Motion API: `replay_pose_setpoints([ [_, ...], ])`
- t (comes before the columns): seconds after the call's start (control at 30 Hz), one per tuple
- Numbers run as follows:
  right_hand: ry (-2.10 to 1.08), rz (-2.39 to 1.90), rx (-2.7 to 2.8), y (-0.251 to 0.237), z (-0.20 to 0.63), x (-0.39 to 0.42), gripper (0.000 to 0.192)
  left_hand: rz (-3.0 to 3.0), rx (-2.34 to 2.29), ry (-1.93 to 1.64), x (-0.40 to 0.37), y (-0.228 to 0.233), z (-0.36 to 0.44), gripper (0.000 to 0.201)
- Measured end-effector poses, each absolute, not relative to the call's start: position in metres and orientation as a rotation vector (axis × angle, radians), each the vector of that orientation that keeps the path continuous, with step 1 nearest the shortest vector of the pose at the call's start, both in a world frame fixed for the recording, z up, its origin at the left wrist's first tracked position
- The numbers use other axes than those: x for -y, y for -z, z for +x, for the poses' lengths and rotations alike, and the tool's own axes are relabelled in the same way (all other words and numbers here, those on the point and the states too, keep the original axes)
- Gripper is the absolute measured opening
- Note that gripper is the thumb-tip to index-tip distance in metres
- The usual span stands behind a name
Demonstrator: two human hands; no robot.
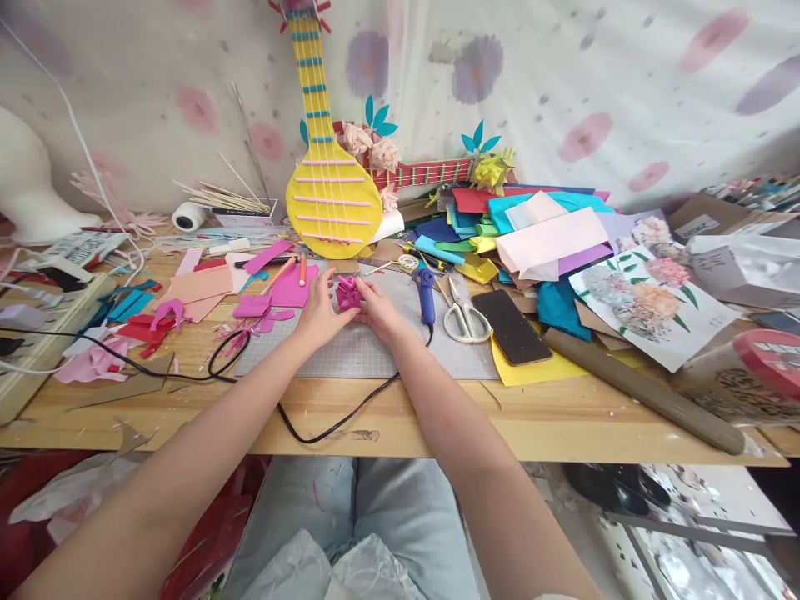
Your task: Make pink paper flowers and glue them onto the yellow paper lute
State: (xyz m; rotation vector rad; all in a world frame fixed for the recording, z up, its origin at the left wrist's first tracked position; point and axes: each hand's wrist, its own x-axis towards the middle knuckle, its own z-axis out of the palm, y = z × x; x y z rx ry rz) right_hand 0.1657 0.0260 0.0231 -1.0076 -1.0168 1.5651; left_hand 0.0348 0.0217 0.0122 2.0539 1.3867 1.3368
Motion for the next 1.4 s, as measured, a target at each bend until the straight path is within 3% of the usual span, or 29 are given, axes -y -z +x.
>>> replay_pose_setpoints([
  [0.2,-1.485,-1.144,1.113,-0.026,0.169,-0.028,0.040,1.964,-1.464,-1.261,-0.029,-0.014,0.047,0.066],
  [0.37,-1.205,-1.372,1.272,-0.021,0.177,-0.033,0.042,1.945,-1.618,-1.138,-0.032,-0.023,0.039,0.060],
  [0.6,-1.091,-1.397,1.247,-0.006,0.185,-0.041,0.041,2.039,-1.751,-0.825,-0.025,-0.036,0.025,0.073],
  [0.87,-1.006,-1.393,1.214,-0.001,0.184,-0.043,0.033,2.091,-1.990,-0.738,-0.037,-0.061,-0.055,0.039],
  [1.17,-0.942,-1.428,1.220,-0.002,0.183,-0.040,0.028,2.414,-1.953,-0.067,-0.035,-0.065,-0.141,0.041],
  [1.4,-0.934,-1.435,1.233,-0.004,0.183,-0.038,0.026,2.527,-1.876,-0.128,-0.032,-0.058,-0.145,0.030],
])
